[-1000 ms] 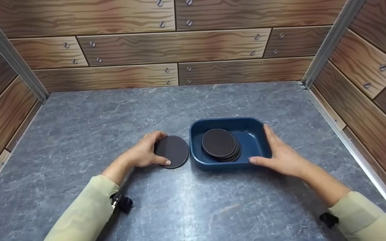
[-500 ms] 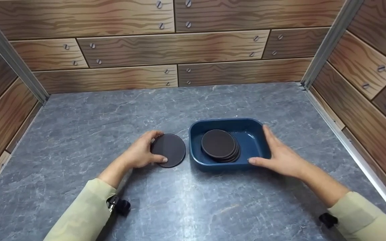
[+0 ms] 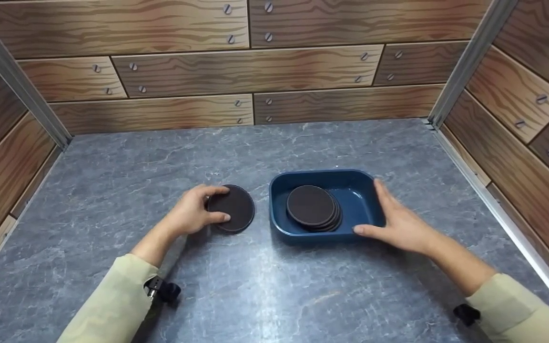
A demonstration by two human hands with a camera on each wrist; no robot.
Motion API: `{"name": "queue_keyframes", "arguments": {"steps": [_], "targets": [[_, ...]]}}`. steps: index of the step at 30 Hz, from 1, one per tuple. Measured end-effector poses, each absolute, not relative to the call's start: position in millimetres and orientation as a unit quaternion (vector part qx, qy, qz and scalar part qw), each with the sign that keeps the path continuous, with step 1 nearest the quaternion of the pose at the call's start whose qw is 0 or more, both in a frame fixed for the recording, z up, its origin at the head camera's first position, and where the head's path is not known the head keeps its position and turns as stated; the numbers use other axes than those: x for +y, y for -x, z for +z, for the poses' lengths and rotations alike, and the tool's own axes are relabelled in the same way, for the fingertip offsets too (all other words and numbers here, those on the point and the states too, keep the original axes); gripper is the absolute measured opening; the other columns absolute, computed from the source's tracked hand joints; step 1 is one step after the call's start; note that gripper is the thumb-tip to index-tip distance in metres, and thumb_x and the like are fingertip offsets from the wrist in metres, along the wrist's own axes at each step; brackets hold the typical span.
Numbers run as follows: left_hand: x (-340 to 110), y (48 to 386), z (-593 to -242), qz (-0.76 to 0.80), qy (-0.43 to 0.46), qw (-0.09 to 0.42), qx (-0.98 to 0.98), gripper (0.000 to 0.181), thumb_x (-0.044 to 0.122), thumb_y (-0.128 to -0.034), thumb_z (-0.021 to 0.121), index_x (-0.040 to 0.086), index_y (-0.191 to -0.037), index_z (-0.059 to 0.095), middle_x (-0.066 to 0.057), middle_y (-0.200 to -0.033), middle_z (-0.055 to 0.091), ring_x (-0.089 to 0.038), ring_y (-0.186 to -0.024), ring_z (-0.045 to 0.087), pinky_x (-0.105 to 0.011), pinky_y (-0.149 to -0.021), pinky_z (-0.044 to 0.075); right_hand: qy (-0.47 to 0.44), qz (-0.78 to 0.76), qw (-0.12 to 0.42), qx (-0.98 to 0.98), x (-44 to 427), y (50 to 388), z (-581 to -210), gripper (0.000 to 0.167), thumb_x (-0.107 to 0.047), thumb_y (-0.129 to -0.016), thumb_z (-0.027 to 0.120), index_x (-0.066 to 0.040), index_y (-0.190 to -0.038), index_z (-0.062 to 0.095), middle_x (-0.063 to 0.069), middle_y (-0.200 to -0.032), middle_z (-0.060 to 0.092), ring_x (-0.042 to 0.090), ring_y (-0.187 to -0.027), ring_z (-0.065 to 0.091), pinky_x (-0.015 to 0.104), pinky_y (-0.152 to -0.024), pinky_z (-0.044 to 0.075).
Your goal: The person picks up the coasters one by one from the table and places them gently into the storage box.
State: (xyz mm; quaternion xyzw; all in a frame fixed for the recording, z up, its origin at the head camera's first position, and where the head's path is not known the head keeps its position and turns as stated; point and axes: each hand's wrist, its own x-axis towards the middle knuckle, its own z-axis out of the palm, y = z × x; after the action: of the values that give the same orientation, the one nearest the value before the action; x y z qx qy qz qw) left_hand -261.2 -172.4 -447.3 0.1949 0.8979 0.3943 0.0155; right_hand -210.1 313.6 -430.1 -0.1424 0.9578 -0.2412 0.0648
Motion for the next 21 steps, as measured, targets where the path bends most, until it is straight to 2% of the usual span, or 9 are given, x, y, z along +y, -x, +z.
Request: {"name": "queue_keyframes", "arguments": {"steps": [9, 15, 21], "targets": [[-176.2, 263.4, -435.2, 0.42, -0.184, -0.003, 0.888, 0.058, 0.013, -0.0845, 0.09, 0.002, -0.137, 0.07, -0.015, -0.125, 0.069, -0.03, -0.109, 0.064, -0.044, -0.099, 0.049, 0.142, -0.246, 0.067, 0.956, 313.1, 209.6, -429.8, 0.127, -0.066, -0.093, 0.072, -0.006, -0.169, -0.01, 0.028, -0.174, 0.0, 0.054, -0.156, 0.012, 0.068, -0.123, 0.017], [-178.4, 265.3, -425.6, 0.426, -0.181, -0.022, 0.886, 0.056, 0.012, -0.0854, 0.089, 0.002, -0.137, 0.07, -0.017, -0.126, 0.069, -0.032, -0.112, 0.065, -0.045, -0.1, 0.051, 0.141, -0.244, 0.068, 0.957, 312.6, 209.3, -430.1, 0.127, -0.066, -0.093, 0.072, -0.005, -0.169, -0.01, 0.029, -0.174, 0.0, 0.054, -0.155, 0.013, 0.069, -0.122, 0.018], [-177.8, 267.4, -411.4, 0.43, -0.175, -0.031, 0.885, 0.059, 0.012, -0.0862, 0.089, 0.002, -0.14, 0.068, -0.017, -0.127, 0.067, -0.03, -0.103, 0.067, -0.043, -0.093, 0.053, 0.141, -0.244, 0.065, 0.957, 312.7, 209.1, -429.8, 0.127, -0.066, -0.093, 0.072, -0.004, -0.169, -0.008, 0.029, -0.174, 0.001, 0.055, -0.155, 0.015, 0.069, -0.122, 0.019]]}}
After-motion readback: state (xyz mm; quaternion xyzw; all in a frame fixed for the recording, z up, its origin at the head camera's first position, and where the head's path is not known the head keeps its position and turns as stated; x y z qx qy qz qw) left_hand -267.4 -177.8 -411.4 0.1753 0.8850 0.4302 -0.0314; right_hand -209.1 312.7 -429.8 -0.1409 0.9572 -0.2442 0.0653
